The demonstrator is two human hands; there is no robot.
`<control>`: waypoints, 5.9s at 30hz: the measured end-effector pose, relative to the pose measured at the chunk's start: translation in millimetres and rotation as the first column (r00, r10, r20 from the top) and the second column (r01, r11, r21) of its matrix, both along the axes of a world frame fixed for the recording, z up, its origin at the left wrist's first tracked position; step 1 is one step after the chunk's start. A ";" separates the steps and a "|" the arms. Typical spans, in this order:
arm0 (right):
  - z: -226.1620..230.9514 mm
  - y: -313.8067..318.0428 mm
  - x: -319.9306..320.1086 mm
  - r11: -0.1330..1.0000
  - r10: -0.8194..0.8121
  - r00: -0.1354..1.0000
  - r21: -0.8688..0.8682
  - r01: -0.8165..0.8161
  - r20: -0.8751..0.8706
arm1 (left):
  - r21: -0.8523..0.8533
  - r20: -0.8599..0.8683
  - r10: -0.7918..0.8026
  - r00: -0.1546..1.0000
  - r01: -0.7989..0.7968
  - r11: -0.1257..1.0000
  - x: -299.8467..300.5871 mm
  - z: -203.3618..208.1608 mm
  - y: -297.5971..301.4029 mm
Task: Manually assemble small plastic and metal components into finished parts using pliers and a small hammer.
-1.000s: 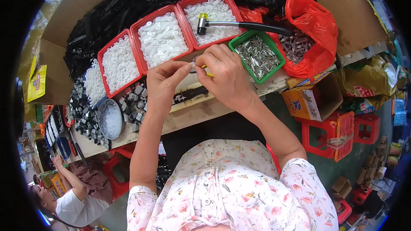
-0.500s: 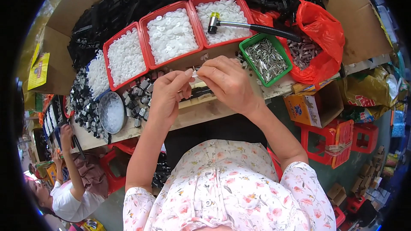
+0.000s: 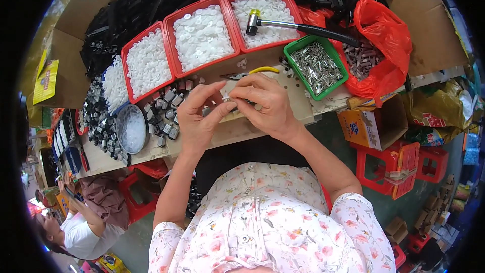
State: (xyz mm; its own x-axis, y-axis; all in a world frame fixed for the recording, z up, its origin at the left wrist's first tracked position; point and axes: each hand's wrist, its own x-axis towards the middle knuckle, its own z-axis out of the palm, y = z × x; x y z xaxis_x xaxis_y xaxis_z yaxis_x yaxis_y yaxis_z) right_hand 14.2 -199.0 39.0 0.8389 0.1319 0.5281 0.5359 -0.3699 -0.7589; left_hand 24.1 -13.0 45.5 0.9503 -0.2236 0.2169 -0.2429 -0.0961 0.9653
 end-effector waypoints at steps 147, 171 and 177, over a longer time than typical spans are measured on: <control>15.0 13.2 -16.6 0.921 0.213 0.884 0.387 -0.039 -0.417 | 0.314 0.154 0.137 0.979 -0.180 0.932 -22.2 31.1 66.8; 23.9 -8.1 -12.3 0.973 0.226 0.928 0.013 -0.232 -0.295 | 0.192 -0.184 0.044 0.982 -0.008 0.981 -18.1 18.9 44.4; 31.8 -23.2 -8.9 0.950 0.145 0.935 -0.217 -0.222 -0.323 | 0.343 0.082 0.033 0.996 -0.059 0.938 -16.1 12.7 29.0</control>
